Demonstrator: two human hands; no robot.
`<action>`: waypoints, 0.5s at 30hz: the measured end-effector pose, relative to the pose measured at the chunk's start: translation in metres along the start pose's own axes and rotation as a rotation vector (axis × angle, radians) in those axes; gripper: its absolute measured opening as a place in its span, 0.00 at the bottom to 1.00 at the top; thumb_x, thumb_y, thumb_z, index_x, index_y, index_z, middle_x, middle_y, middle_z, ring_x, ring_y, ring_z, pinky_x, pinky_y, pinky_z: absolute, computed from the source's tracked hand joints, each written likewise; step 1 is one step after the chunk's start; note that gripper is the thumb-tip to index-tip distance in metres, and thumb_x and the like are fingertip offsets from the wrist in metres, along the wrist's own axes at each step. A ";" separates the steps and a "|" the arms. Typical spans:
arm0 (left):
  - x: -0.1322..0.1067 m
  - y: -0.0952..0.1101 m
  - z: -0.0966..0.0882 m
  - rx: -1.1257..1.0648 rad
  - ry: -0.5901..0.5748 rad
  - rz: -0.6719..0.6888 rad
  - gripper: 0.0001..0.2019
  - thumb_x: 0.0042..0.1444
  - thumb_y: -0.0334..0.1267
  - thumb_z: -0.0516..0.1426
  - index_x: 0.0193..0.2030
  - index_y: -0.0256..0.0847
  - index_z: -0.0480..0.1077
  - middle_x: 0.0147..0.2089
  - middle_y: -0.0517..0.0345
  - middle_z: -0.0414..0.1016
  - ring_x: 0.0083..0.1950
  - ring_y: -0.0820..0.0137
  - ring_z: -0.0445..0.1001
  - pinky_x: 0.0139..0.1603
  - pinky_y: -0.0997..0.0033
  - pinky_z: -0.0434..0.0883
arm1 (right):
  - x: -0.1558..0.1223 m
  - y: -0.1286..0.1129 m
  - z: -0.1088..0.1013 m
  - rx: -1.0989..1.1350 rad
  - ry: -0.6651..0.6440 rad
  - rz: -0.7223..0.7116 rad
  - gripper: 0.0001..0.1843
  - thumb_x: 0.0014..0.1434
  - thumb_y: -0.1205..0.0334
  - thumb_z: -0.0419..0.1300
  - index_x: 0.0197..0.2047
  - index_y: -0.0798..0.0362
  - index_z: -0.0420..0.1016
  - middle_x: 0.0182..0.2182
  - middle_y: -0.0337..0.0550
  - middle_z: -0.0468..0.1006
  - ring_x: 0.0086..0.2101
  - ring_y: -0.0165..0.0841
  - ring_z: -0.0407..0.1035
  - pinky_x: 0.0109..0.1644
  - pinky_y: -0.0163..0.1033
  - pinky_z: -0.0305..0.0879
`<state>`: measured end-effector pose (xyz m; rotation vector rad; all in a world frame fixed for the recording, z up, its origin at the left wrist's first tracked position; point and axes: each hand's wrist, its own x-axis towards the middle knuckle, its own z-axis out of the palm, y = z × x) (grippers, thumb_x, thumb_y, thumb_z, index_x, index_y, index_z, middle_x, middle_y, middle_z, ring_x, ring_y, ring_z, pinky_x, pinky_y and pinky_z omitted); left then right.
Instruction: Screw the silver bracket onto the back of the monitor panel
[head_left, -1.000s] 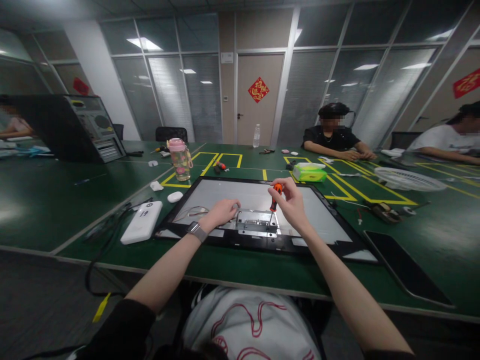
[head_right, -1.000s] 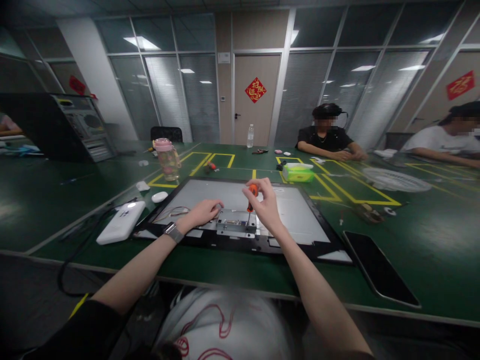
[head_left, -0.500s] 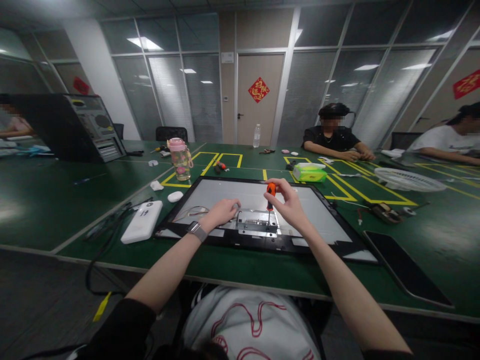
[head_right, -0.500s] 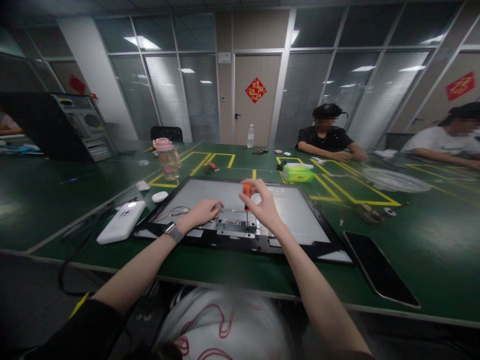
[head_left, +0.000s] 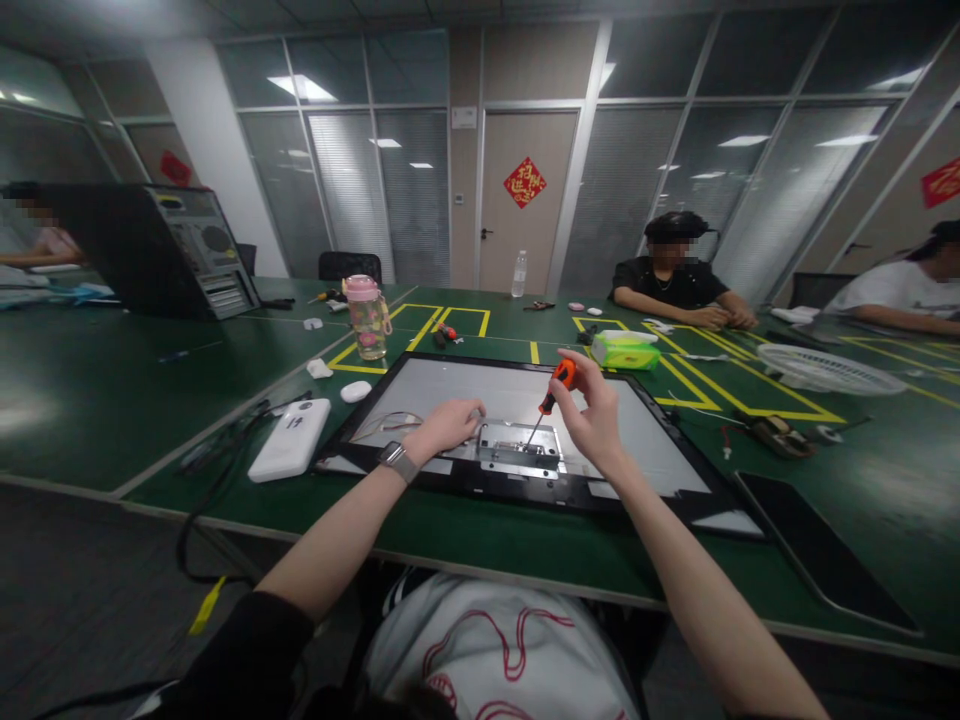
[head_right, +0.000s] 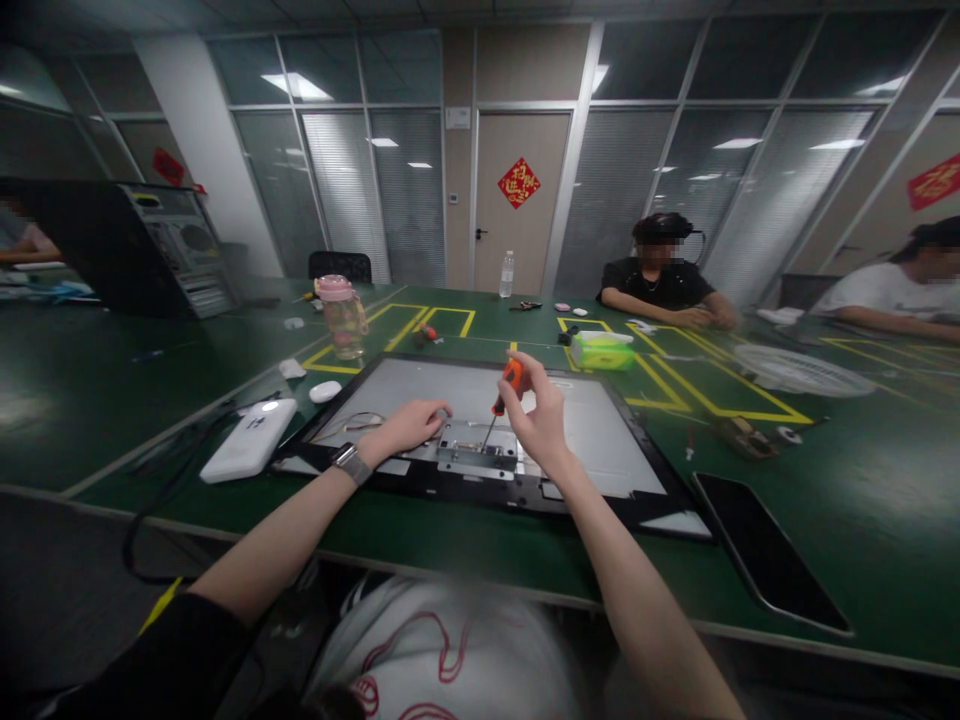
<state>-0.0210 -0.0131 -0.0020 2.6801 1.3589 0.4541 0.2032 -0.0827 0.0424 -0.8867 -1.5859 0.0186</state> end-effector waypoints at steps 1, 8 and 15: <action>0.000 0.000 0.000 -0.001 -0.001 0.000 0.15 0.60 0.34 0.48 0.49 0.40 0.71 0.43 0.50 0.78 0.44 0.63 0.76 0.47 0.68 0.70 | -0.001 0.000 0.003 0.051 -0.003 0.031 0.20 0.60 0.60 0.57 0.56 0.47 0.65 0.34 0.39 0.73 0.31 0.32 0.68 0.40 0.41 0.68; 0.000 0.001 -0.002 -0.015 -0.007 -0.002 0.15 0.60 0.33 0.48 0.49 0.41 0.71 0.42 0.50 0.78 0.43 0.64 0.75 0.46 0.68 0.69 | -0.007 -0.005 0.017 0.274 -0.123 0.162 0.19 0.59 0.59 0.59 0.54 0.47 0.65 0.34 0.39 0.74 0.32 0.33 0.73 0.40 0.42 0.71; -0.001 0.004 -0.003 -0.019 -0.011 -0.015 0.15 0.59 0.32 0.48 0.49 0.40 0.71 0.41 0.51 0.78 0.42 0.64 0.75 0.45 0.69 0.69 | -0.008 -0.004 0.018 0.295 -0.134 0.201 0.20 0.60 0.58 0.59 0.55 0.47 0.65 0.35 0.39 0.75 0.33 0.33 0.73 0.40 0.42 0.71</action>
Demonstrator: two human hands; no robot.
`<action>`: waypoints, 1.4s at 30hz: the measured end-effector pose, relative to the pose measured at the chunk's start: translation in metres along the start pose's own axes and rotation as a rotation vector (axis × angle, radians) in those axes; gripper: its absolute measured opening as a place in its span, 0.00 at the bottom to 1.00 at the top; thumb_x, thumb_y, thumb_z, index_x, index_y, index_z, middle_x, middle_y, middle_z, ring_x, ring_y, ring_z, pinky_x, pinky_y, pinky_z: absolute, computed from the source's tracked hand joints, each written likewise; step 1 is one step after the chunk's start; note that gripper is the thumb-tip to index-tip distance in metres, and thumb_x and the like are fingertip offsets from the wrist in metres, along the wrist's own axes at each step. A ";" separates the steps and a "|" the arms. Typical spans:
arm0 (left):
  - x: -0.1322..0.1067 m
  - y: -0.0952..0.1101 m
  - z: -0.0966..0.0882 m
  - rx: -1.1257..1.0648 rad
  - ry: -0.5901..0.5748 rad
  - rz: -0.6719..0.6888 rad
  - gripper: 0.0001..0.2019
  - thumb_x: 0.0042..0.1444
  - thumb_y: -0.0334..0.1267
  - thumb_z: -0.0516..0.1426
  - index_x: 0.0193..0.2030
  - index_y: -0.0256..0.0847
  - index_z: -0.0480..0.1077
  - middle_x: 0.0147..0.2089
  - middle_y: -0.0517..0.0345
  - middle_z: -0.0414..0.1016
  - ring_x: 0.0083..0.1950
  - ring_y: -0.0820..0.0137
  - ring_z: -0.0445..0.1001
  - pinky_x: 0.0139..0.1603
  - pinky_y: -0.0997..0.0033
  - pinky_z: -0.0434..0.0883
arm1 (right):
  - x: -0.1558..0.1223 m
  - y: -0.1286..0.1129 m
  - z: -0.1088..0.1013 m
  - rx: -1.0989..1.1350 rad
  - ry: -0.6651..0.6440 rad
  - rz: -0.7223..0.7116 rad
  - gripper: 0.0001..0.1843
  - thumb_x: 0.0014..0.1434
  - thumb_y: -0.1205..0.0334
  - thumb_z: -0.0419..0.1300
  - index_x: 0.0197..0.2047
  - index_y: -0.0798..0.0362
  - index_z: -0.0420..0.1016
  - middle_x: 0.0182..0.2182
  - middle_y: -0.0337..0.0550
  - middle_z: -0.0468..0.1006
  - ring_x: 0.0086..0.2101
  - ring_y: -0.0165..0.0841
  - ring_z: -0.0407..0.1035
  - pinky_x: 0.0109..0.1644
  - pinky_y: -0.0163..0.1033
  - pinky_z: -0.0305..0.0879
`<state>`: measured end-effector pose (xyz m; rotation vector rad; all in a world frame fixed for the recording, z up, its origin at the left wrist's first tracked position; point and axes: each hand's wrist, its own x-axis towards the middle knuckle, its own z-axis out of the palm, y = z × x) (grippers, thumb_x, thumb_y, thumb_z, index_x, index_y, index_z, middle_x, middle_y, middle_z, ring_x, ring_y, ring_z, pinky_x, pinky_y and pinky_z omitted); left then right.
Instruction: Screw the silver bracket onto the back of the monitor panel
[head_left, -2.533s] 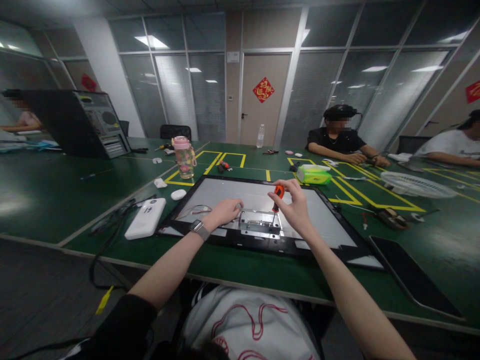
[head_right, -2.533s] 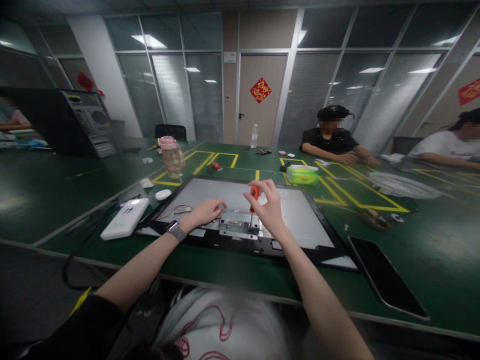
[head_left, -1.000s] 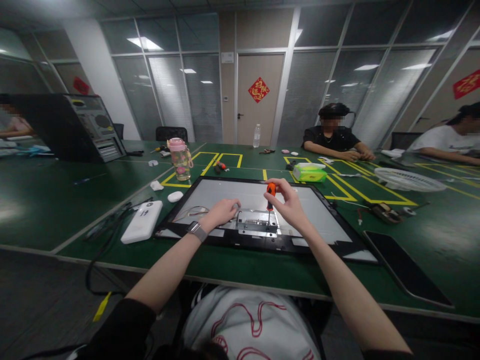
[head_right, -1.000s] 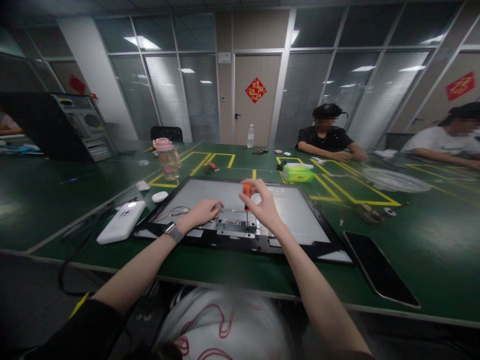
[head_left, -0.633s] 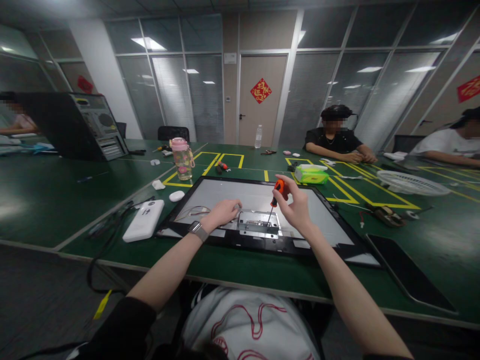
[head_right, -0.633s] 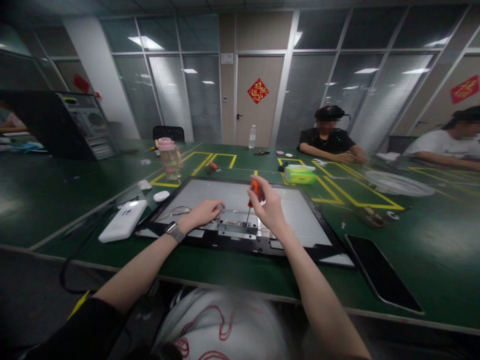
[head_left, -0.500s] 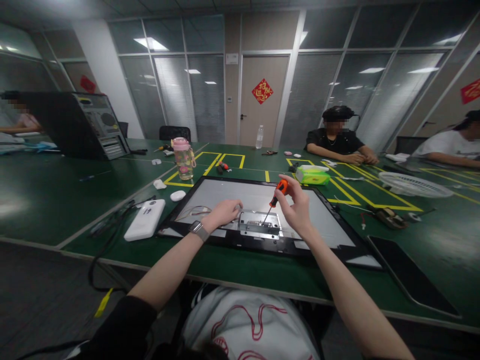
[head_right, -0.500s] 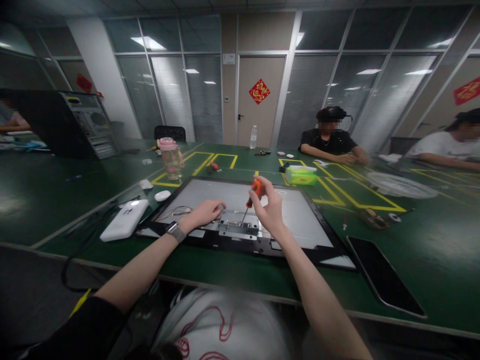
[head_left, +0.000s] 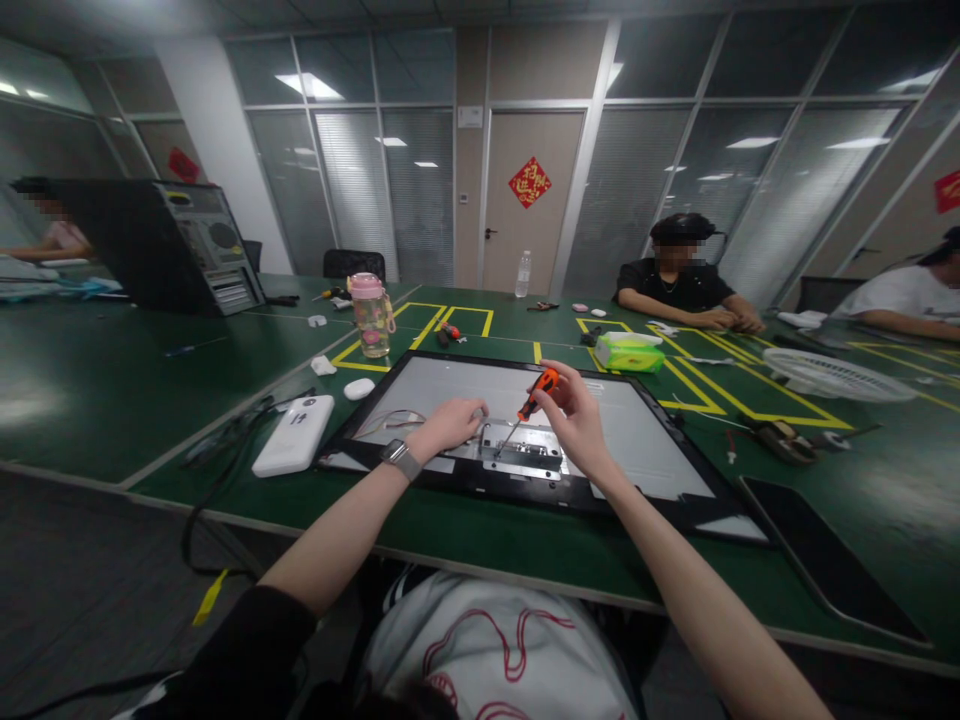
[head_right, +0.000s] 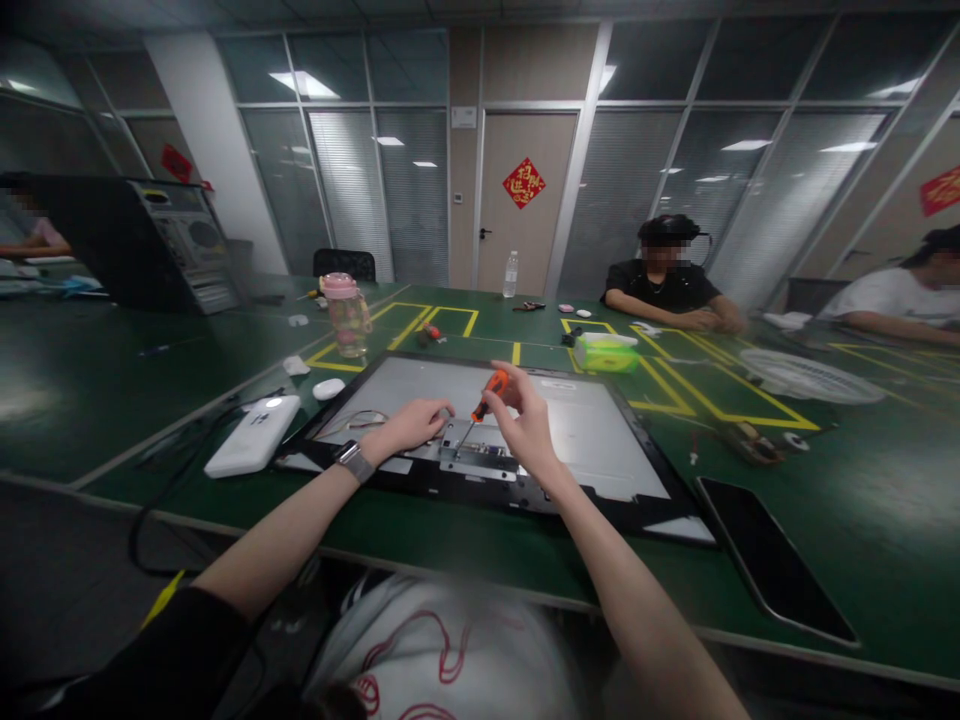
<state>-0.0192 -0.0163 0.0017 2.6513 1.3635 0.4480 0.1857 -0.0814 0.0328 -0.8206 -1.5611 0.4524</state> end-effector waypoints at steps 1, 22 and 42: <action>0.000 0.000 0.000 -0.001 -0.001 0.000 0.15 0.59 0.32 0.48 0.49 0.40 0.71 0.41 0.51 0.78 0.42 0.64 0.75 0.45 0.69 0.69 | 0.000 0.001 0.000 0.004 -0.008 0.000 0.20 0.60 0.58 0.59 0.55 0.47 0.65 0.35 0.39 0.74 0.33 0.33 0.73 0.40 0.42 0.71; 0.000 -0.001 0.001 -0.003 0.015 0.008 0.15 0.59 0.33 0.49 0.48 0.42 0.72 0.40 0.52 0.78 0.42 0.63 0.76 0.44 0.68 0.70 | -0.005 -0.009 0.009 -0.267 -0.052 -0.279 0.19 0.61 0.61 0.57 0.56 0.46 0.70 0.37 0.44 0.76 0.36 0.37 0.70 0.44 0.45 0.68; 0.000 0.000 0.000 -0.012 0.008 -0.001 0.15 0.58 0.32 0.49 0.49 0.41 0.72 0.41 0.52 0.78 0.43 0.64 0.76 0.45 0.69 0.69 | 0.002 0.001 0.002 0.359 -0.092 0.121 0.15 0.60 0.56 0.60 0.51 0.44 0.75 0.41 0.41 0.80 0.44 0.35 0.73 0.53 0.45 0.66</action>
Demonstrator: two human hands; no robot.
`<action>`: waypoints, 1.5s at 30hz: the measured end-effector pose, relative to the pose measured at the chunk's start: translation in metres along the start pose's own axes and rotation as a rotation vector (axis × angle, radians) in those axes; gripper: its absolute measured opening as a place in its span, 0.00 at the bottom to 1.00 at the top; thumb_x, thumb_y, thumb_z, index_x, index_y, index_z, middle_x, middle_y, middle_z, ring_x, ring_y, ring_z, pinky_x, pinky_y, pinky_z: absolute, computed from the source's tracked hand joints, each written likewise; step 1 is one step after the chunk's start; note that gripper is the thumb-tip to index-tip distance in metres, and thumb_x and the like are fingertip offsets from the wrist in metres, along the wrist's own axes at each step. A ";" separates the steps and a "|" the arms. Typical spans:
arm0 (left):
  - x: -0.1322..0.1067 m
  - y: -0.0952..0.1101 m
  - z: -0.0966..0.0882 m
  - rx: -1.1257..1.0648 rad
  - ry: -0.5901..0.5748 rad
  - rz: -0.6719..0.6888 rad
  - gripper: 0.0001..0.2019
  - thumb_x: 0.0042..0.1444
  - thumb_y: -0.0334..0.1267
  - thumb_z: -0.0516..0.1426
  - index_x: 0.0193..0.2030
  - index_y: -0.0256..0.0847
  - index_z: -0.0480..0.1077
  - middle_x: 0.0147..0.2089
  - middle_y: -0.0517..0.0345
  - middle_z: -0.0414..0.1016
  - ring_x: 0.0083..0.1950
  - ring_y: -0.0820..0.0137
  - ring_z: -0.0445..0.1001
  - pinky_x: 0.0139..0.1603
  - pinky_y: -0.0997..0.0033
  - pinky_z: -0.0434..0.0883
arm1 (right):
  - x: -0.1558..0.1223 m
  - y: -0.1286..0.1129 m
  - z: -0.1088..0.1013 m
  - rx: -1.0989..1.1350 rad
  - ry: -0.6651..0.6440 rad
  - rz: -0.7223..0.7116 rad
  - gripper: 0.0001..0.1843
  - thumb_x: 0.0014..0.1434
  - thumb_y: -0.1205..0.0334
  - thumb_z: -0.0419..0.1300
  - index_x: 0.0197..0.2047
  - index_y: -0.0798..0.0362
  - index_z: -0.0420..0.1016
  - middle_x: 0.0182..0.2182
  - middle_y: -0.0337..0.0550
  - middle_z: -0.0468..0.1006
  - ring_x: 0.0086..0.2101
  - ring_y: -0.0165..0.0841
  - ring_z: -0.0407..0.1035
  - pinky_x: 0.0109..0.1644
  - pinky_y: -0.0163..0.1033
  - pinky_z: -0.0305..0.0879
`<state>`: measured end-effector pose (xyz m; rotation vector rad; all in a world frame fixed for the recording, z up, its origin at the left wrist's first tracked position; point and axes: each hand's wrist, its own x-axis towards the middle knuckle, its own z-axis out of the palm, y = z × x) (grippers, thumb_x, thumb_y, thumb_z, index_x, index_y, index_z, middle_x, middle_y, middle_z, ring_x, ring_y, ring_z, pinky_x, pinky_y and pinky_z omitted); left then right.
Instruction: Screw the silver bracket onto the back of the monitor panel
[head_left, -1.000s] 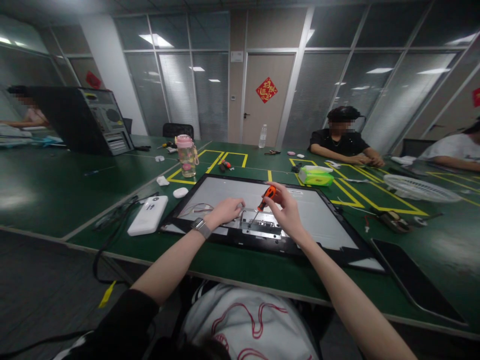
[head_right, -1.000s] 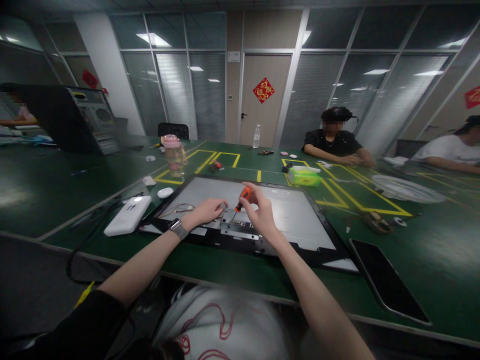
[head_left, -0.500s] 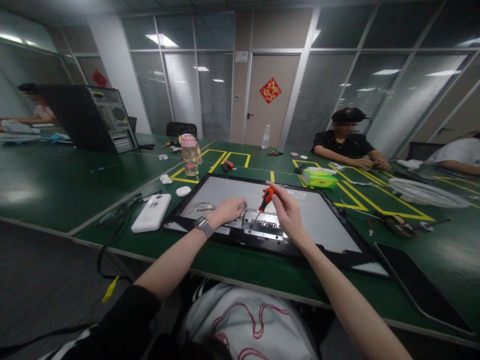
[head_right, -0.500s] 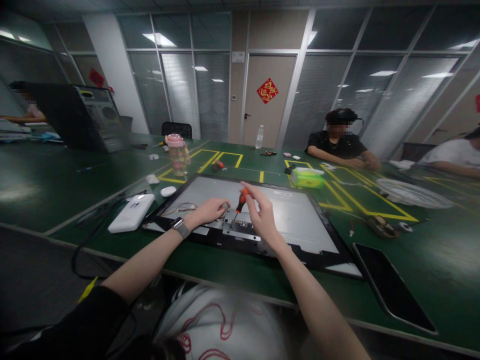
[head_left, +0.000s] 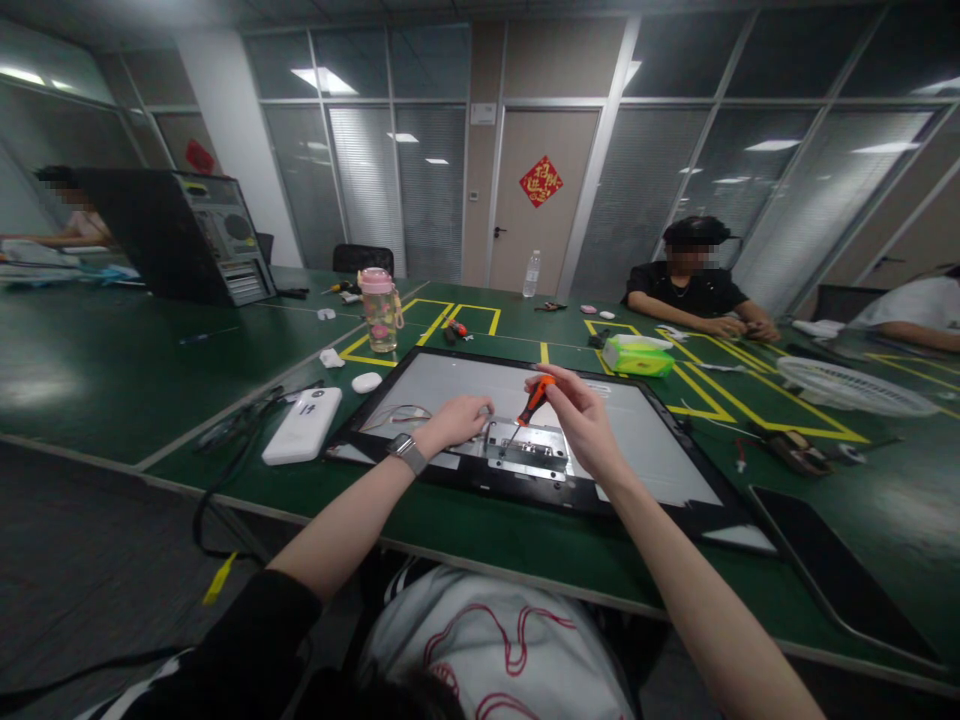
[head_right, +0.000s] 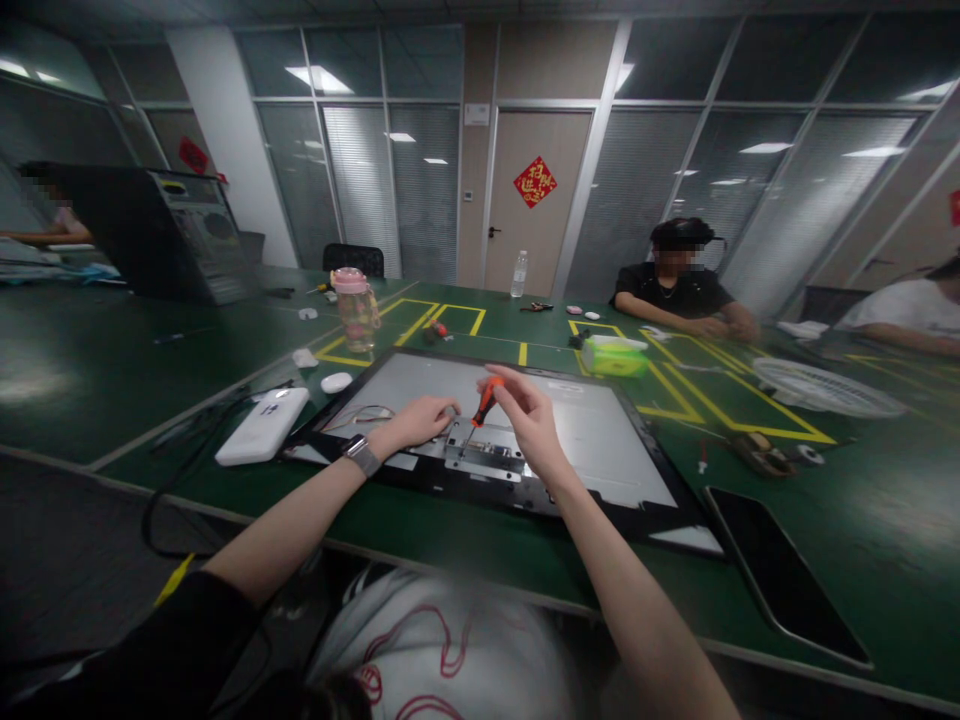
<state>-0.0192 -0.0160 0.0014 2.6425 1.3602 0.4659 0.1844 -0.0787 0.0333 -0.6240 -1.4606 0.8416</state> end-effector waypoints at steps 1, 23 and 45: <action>0.000 0.000 0.000 0.000 0.001 0.000 0.15 0.58 0.32 0.49 0.49 0.42 0.72 0.41 0.52 0.78 0.42 0.64 0.76 0.45 0.69 0.70 | 0.000 0.000 0.000 -0.001 -0.009 -0.003 0.15 0.62 0.55 0.59 0.51 0.45 0.74 0.43 0.42 0.80 0.45 0.36 0.73 0.55 0.46 0.65; 0.000 0.000 0.000 0.006 -0.003 0.002 0.15 0.59 0.32 0.49 0.49 0.41 0.72 0.41 0.52 0.78 0.42 0.65 0.76 0.45 0.70 0.69 | 0.003 0.000 -0.006 -0.088 0.060 -0.002 0.14 0.59 0.52 0.61 0.47 0.46 0.76 0.38 0.42 0.81 0.41 0.36 0.73 0.51 0.45 0.67; 0.000 -0.001 0.001 0.013 -0.007 -0.003 0.15 0.59 0.33 0.49 0.49 0.42 0.72 0.43 0.51 0.78 0.44 0.63 0.76 0.46 0.68 0.70 | 0.002 -0.004 0.001 0.100 0.069 0.094 0.16 0.54 0.51 0.64 0.45 0.46 0.77 0.38 0.42 0.80 0.42 0.36 0.73 0.52 0.46 0.67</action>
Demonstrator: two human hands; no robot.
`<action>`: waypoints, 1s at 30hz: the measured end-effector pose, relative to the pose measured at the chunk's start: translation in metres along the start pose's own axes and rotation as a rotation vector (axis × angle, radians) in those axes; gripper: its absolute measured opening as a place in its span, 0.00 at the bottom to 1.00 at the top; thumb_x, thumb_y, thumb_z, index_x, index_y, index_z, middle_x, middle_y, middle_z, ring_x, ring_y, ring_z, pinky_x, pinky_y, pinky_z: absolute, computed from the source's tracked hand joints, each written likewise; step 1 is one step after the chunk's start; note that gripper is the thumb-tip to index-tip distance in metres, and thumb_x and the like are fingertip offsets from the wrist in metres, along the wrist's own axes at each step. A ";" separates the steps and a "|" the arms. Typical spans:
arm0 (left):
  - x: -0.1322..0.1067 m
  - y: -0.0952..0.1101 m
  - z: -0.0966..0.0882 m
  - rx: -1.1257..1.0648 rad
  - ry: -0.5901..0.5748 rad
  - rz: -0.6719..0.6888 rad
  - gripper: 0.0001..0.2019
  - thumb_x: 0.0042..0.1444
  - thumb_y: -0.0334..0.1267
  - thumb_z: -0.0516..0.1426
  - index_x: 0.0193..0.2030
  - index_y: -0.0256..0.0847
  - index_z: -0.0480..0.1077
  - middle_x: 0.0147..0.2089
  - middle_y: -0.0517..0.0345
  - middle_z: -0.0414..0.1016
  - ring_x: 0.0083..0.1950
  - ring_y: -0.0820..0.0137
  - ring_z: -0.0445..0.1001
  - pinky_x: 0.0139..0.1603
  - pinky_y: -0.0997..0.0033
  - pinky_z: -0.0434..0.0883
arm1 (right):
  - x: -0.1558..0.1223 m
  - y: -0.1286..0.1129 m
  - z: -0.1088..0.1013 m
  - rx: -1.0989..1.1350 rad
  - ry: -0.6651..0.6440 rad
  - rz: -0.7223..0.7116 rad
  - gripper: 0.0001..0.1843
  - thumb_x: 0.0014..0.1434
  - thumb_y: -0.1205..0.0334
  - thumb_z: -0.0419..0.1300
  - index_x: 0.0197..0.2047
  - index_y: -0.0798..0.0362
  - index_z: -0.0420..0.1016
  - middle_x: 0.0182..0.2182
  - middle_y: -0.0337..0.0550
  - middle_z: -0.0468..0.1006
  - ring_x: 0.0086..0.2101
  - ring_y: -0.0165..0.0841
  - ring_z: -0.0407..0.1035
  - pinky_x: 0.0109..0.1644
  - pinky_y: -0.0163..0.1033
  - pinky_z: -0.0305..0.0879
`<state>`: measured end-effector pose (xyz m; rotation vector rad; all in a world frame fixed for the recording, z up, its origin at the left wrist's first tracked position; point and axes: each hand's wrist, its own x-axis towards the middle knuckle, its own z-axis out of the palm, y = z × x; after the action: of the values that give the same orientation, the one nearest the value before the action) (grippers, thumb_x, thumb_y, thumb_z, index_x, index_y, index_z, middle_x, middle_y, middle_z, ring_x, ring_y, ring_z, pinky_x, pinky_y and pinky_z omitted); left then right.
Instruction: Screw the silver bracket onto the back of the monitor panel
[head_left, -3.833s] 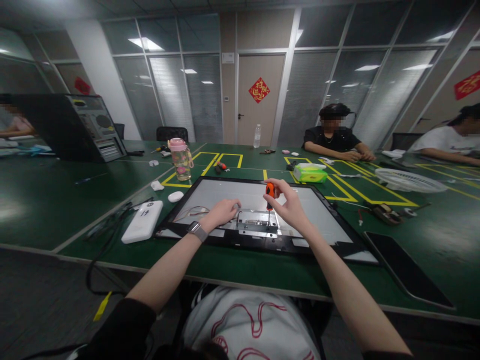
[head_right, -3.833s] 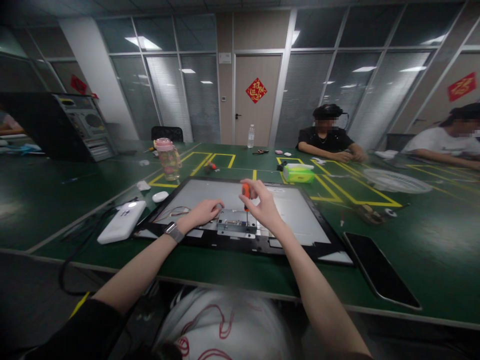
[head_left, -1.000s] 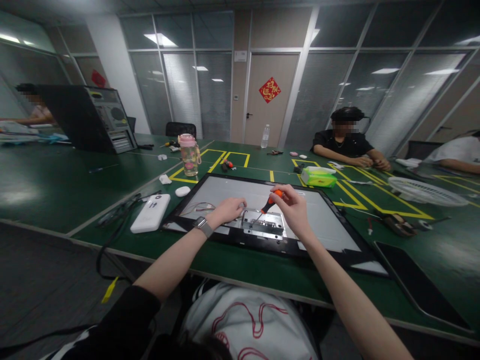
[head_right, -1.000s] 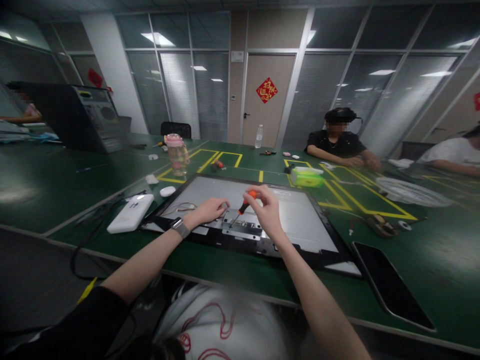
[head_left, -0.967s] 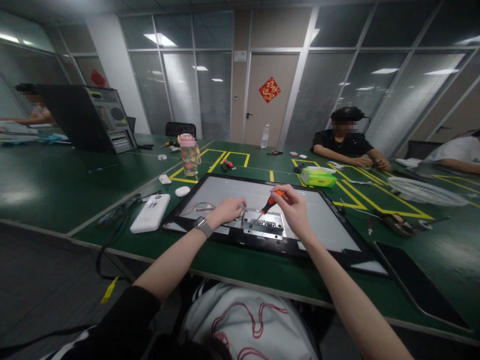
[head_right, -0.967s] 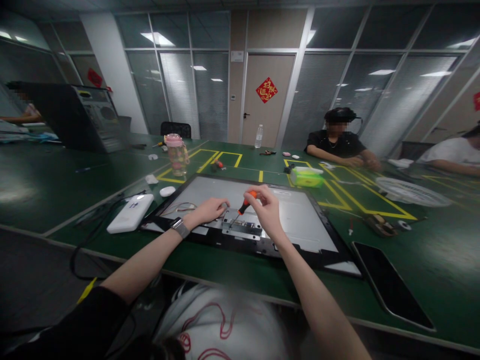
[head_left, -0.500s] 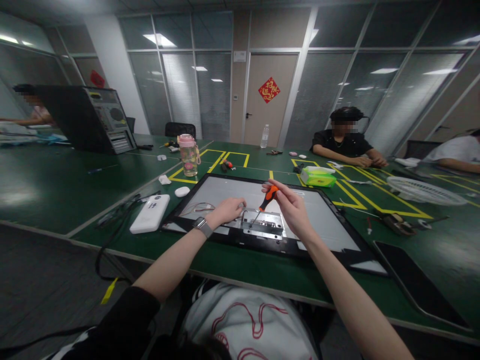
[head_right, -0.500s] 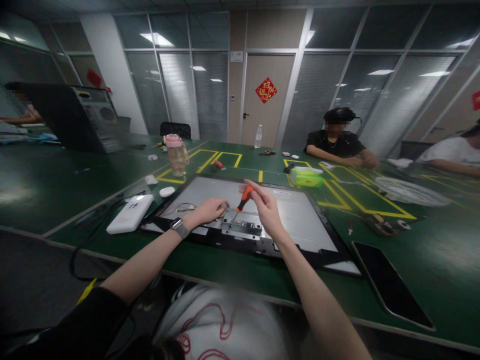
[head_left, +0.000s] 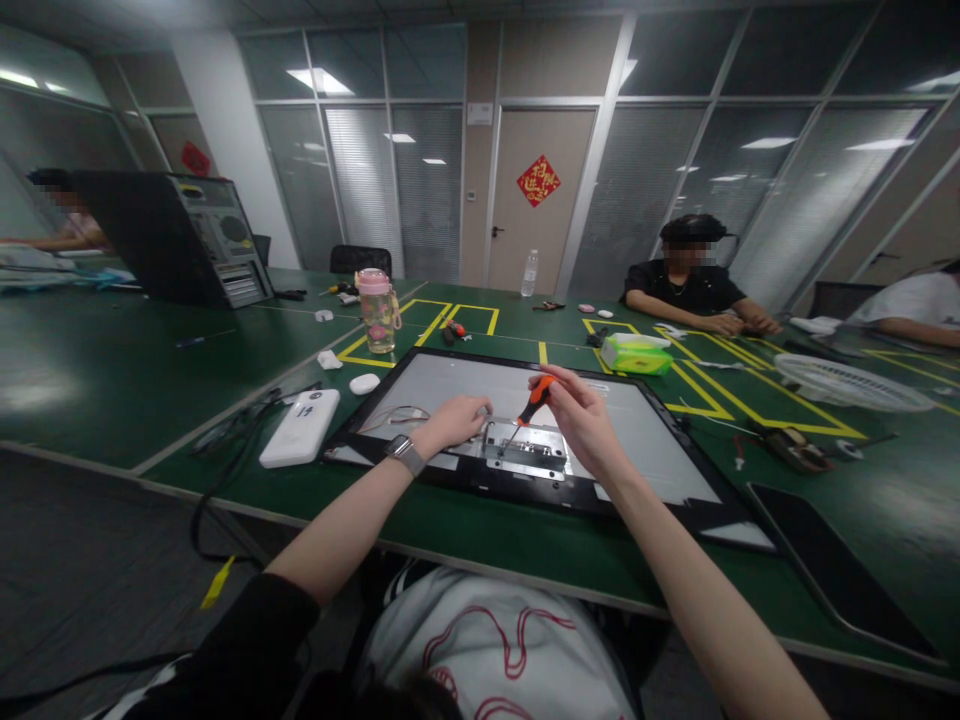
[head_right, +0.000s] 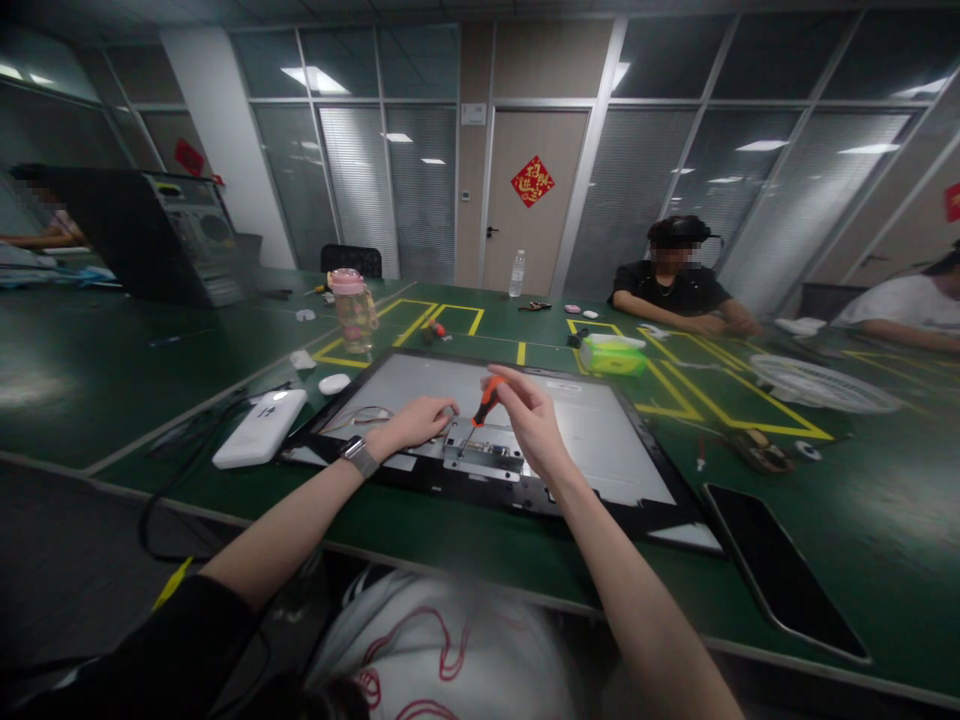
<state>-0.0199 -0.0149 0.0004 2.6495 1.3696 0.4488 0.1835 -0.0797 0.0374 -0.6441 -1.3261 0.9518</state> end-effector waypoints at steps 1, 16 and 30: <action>0.000 0.000 0.000 -0.002 0.000 -0.001 0.15 0.59 0.33 0.49 0.49 0.42 0.72 0.42 0.52 0.78 0.44 0.63 0.76 0.46 0.68 0.70 | 0.000 -0.001 0.000 -0.009 -0.023 -0.005 0.17 0.56 0.51 0.63 0.47 0.46 0.76 0.41 0.43 0.80 0.46 0.38 0.73 0.55 0.48 0.66; 0.000 0.000 0.000 -0.012 0.009 0.011 0.15 0.58 0.32 0.49 0.49 0.41 0.72 0.42 0.51 0.78 0.43 0.64 0.76 0.46 0.69 0.69 | -0.001 0.001 -0.003 -0.192 0.005 -0.105 0.10 0.51 0.55 0.67 0.38 0.46 0.78 0.31 0.37 0.76 0.31 0.31 0.70 0.38 0.38 0.68; 0.001 0.000 0.000 -0.008 0.007 0.003 0.15 0.58 0.32 0.49 0.48 0.41 0.72 0.41 0.52 0.78 0.42 0.65 0.76 0.46 0.70 0.70 | -0.002 -0.001 -0.001 -0.071 -0.094 -0.063 0.18 0.62 0.52 0.57 0.53 0.45 0.74 0.44 0.43 0.80 0.50 0.39 0.71 0.60 0.50 0.61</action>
<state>-0.0195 -0.0141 0.0001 2.6460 1.3636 0.4638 0.1847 -0.0819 0.0374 -0.6144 -1.4608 0.8957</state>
